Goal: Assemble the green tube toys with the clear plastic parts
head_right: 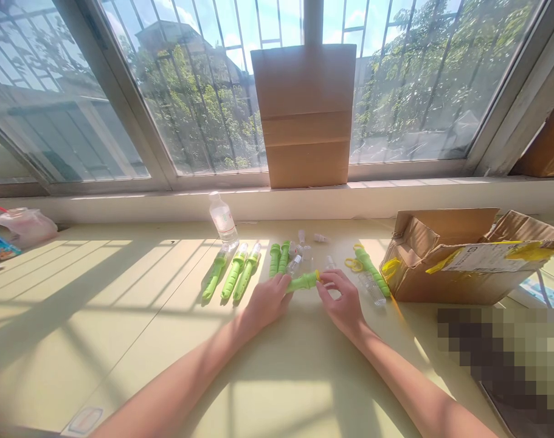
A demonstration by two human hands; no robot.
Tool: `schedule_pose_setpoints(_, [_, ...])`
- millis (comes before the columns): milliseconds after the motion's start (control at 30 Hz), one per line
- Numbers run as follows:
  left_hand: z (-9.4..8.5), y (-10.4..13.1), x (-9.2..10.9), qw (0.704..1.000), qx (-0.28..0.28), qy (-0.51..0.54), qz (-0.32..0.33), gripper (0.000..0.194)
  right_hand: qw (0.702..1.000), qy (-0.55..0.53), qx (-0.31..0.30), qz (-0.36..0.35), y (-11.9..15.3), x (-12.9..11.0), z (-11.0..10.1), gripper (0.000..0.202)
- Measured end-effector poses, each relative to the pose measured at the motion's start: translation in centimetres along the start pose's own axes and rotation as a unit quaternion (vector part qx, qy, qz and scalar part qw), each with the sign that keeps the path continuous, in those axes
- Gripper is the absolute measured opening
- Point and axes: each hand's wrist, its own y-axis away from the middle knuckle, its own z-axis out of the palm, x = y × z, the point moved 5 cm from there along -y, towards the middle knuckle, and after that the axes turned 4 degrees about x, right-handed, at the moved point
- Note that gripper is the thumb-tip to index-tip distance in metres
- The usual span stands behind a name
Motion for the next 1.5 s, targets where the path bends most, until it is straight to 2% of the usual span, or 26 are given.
schedule_pose_setpoints(333, [0.2,0.0,0.0,1.0,0.012,-0.003,0.004,0.018,0.999,0.0,-0.011,0.047,0.0,1.1,0.0,0.026])
schedule_pose_setpoints(600, [0.0,0.0,0.0,1.0,-0.001,-0.006,0.0,0.017,0.999,-0.008,-0.022,0.028,0.1,0.4,0.2,0.028])
schedule_pose_setpoints(833, [0.2,0.0,0.0,1.0,-0.002,-0.019,0.007,0.017,0.996,-0.017,-0.017,0.089,0.0,1.0,0.2,0.033])
schedule_pose_setpoints(1033, [0.0,0.1,0.2,1.0,-0.005,-0.025,0.007,0.018,0.992,-0.039,-0.016,0.115,0.0,1.6,0.3,0.036])
schedule_pose_setpoints(1500, [0.0,0.1,0.1,1.0,-0.01,-0.017,0.001,0.02,0.994,-0.037,-0.023,0.097,0.0,1.4,0.4,0.035])
